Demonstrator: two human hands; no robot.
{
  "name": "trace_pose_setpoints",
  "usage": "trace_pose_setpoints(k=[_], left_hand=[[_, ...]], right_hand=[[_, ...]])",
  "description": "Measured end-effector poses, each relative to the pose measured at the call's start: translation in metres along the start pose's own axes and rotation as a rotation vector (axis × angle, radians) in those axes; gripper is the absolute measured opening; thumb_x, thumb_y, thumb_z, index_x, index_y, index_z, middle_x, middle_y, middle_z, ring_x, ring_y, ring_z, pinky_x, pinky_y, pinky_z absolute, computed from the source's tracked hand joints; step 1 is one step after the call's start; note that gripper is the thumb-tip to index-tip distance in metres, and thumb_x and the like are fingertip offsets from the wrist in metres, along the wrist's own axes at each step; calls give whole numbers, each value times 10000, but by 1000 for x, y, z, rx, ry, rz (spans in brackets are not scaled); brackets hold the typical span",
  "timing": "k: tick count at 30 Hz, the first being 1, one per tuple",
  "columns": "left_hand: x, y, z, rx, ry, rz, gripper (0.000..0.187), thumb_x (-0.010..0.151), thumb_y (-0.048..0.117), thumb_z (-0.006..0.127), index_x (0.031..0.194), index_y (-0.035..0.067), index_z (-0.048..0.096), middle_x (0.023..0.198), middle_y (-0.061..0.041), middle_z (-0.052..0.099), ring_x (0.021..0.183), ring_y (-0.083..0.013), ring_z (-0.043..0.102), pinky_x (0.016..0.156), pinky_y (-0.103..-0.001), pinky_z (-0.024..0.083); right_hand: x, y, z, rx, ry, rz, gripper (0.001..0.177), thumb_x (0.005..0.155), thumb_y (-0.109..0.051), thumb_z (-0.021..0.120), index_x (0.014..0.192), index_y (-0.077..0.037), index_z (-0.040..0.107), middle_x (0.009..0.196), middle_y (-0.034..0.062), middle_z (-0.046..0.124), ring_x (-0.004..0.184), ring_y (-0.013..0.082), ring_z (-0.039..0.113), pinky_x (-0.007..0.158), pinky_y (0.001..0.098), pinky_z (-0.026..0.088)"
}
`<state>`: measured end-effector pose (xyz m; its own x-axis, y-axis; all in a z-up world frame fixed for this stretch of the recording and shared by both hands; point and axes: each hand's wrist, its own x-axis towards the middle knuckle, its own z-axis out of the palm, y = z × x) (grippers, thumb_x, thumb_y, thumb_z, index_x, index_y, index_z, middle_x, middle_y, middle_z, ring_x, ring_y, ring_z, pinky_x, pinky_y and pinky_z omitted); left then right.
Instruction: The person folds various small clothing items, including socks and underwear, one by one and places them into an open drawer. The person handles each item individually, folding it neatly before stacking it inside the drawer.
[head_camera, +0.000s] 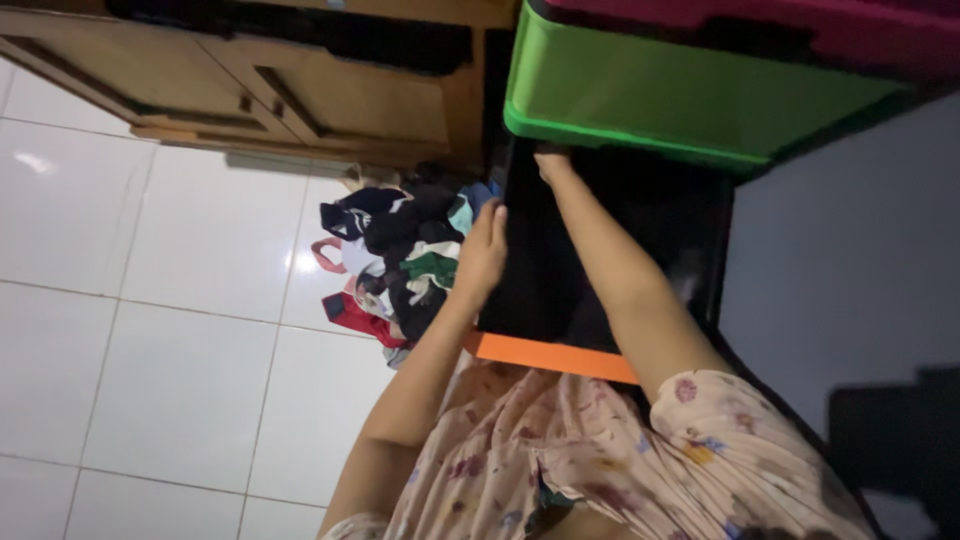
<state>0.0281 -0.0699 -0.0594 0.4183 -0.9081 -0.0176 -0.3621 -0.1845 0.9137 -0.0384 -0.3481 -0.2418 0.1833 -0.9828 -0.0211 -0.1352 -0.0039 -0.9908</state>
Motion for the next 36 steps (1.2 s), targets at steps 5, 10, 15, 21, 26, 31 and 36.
trace_pose_setpoints(k=[5,10,15,21,26,31,36], left_hand=[[1,-4,3,-6,13,30,501,1091,397,365,1392,32,529,1325,-277,634,1248,-445,592,1045,-445,466],[1,-1,1,-7,-7,12,508,1087,401,359,1408,41,516,1310,-274,640,1233,-452,590,1025,-457,468],[0,0,-2,-61,0,10,526,1089,419,345,1391,31,531,1323,-276,627,1266,-434,578,1051,-441,458],[3,-19,5,-106,0,-5,623,1095,469,267,1402,-1,536,1384,-283,595,1317,-435,533,1101,-418,406],[10,-33,8,-164,10,66,700,1104,501,229,1414,-44,540,1452,-265,567,1401,-397,497,1166,-386,359],[13,-39,12,-221,-19,49,727,1091,513,218,1429,-59,513,1482,-263,531,1429,-384,449,1173,-378,322],[20,-49,19,-150,11,1,723,1088,519,227,1405,-48,545,1435,-268,569,1405,-392,478,1164,-376,352]], right_hand=[[-3,-1,10,-48,61,-106,421,1039,-183,522,1423,-11,507,1434,168,553,1291,303,519,1103,388,417],[-67,-1,-8,4,-114,-194,414,963,16,515,1364,-77,553,1222,116,619,1127,252,585,1003,350,478],[-178,-56,-23,87,-292,-301,654,747,172,439,1341,-93,505,1168,67,555,1129,204,551,994,294,470],[-233,-63,-32,45,-491,-337,609,769,117,459,1350,-61,497,1159,89,564,1143,230,553,1006,306,459],[-260,-54,-45,-250,-614,-240,623,860,5,623,1440,-39,401,1242,162,610,1142,249,586,977,358,488],[-274,-55,-64,-597,-944,96,706,853,-33,659,1497,-47,371,1210,203,654,1011,278,652,857,399,549],[-232,-54,-81,-282,-1131,254,444,835,10,760,1256,95,643,1133,219,713,1024,274,659,850,413,580]])
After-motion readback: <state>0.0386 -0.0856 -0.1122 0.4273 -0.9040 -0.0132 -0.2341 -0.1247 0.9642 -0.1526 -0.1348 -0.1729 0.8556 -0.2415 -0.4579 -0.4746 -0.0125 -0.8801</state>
